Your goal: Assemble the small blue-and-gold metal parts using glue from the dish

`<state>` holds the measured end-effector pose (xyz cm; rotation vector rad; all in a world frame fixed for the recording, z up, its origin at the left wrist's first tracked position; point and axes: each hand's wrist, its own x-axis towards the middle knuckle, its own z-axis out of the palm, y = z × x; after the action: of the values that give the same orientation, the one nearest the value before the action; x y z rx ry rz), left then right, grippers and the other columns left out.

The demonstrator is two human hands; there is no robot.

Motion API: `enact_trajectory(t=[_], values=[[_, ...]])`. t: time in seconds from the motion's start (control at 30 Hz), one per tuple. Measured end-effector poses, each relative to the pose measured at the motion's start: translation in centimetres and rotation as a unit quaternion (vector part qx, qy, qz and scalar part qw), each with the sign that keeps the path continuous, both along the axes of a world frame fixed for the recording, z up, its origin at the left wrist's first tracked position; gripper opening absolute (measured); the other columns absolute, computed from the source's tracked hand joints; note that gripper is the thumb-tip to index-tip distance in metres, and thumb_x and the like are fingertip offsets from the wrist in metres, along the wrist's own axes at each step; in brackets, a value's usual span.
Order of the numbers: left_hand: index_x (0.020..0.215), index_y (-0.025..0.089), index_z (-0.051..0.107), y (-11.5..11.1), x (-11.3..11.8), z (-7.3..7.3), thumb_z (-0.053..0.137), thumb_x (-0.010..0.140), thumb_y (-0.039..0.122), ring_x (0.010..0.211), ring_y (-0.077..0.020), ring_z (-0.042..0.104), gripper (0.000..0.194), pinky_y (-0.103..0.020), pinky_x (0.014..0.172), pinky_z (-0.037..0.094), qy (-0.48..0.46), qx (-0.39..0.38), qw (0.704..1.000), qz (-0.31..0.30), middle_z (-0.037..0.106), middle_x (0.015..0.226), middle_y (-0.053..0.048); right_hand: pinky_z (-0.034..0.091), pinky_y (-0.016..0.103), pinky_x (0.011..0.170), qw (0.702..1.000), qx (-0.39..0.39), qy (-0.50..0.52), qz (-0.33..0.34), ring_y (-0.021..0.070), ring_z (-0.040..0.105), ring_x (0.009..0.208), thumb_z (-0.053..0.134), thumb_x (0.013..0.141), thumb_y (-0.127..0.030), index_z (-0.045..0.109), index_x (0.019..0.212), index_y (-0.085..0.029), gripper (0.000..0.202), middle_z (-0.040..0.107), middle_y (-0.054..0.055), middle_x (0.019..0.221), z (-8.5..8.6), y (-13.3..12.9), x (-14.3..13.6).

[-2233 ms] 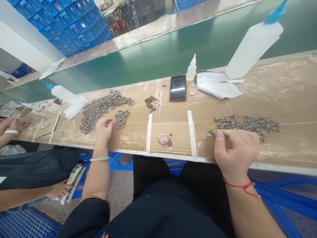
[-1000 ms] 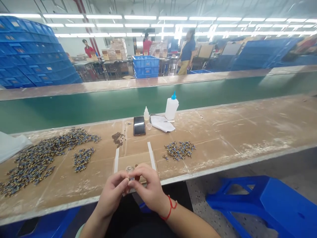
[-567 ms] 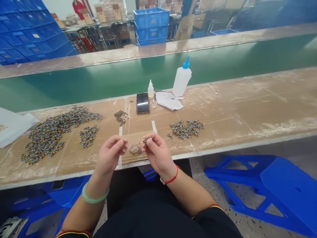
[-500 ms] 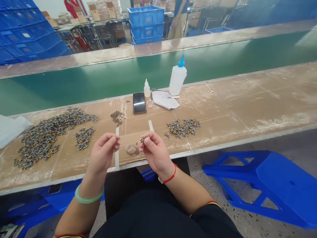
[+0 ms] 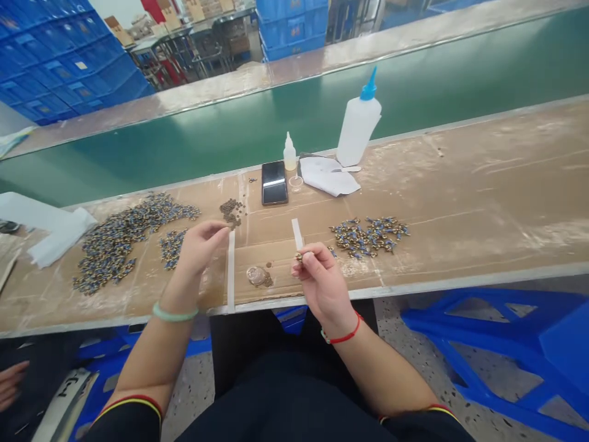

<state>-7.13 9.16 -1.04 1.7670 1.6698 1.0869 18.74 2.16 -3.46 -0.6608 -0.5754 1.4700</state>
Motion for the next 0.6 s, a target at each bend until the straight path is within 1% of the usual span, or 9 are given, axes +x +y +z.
enact_trajectory(t=[0.03, 0.1, 0.23, 0.33, 0.4, 0.5, 0.6], values=[[0.093, 0.017, 0.079, 1.0, -0.4, -0.3, 0.067, 0.091, 0.033, 0.081, -0.0205, 0.069, 0.02, -0.033, 0.077, 0.056, 0.074, 0.004, 0.997, -0.003, 0.079, 0.088, -0.006, 0.048, 0.023, 0.06, 1.0, -0.007, -0.006, -0.008, 0.0103, 0.055, 0.062, 0.097, 0.076, -0.05, 0.078, 0.086, -0.029, 0.031, 0.061, -0.005, 0.065, -0.2, 0.0, 0.2], [0.091, 0.017, 0.08, 3.0, -0.7, -0.9, 0.067, 0.089, 0.026, 0.085, -0.0222, 0.07, 0.016, -0.036, 0.083, 0.056, 0.155, 0.005, 0.988, -0.011, 0.08, 0.089, -0.007, 0.048, 0.022, 0.058, 0.999, -0.021, -0.014, -0.021, 0.0099, 0.055, 0.06, 0.099, 0.073, -0.052, 0.078, 0.085, -0.029, 0.033, 0.061, -0.005, 0.064, -0.5, 0.1, 0.3], [0.09, 0.018, 0.082, 5.9, -0.2, -1.5, 0.067, 0.089, 0.018, 0.101, -0.0263, 0.07, 0.014, -0.04, 0.096, 0.053, 0.232, 0.001, 0.972, -0.045, 0.081, 0.1, -0.01, 0.049, 0.024, 0.056, 0.998, -0.029, -0.042, -0.031, 0.0105, 0.055, 0.058, 0.098, 0.071, -0.056, 0.077, 0.082, -0.028, 0.037, 0.062, -0.005, 0.063, -0.5, 0.0, 0.1], [0.095, 0.019, 0.083, 7.1, 0.2, -1.5, 0.066, 0.091, 0.016, 0.106, -0.0293, 0.068, 0.018, -0.044, 0.097, 0.049, 0.29, 0.0, 0.954, -0.076, 0.081, 0.106, -0.012, 0.05, 0.025, 0.057, 0.997, -0.03, -0.06, -0.036, 0.0107, 0.056, 0.059, 0.097, 0.072, -0.057, 0.076, 0.083, -0.027, 0.038, 0.063, -0.005, 0.065, -0.8, 0.0, 0.1], [0.095, 0.02, 0.083, 7.7, 0.3, -1.6, 0.064, 0.094, 0.016, 0.107, -0.0304, 0.067, 0.02, -0.046, 0.096, 0.047, 0.324, 0.002, 0.941, -0.095, 0.08, 0.108, -0.013, 0.051, 0.026, 0.058, 0.997, -0.032, -0.066, -0.038, 0.0111, 0.057, 0.06, 0.096, 0.074, -0.057, 0.076, 0.085, -0.027, 0.038, 0.064, -0.005, 0.067, -1.2, 0.0, 0.3], [0.093, 0.02, 0.082, 8.6, 0.5, -2.0, 0.061, 0.097, 0.018, 0.109, -0.031, 0.064, 0.021, -0.046, 0.096, 0.043, 0.369, 0.003, 0.922, -0.12, 0.08, 0.108, -0.013, 0.052, 0.027, 0.061, 0.997, -0.04, -0.064, -0.034, 0.0119, 0.06, 0.064, 0.094, 0.078, -0.053, 0.075, 0.089, -0.027, 0.034, 0.065, -0.004, 0.07, -2.3, -0.1, 0.9], [0.093, 0.019, 0.08, 9.3, 1.0, -2.3, 0.059, 0.099, 0.018, 0.112, -0.0318, 0.062, 0.021, -0.047, 0.096, 0.039, 0.408, 0.001, 0.902, -0.144, 0.078, 0.109, -0.015, 0.053, 0.027, 0.063, 0.996, -0.04, -0.072, -0.027, 0.0125, 0.062, 0.068, 0.091, 0.083, -0.048, 0.076, 0.092, -0.027, 0.027, 0.066, -0.003, 0.073, -3.1, -0.2, 1.5]])
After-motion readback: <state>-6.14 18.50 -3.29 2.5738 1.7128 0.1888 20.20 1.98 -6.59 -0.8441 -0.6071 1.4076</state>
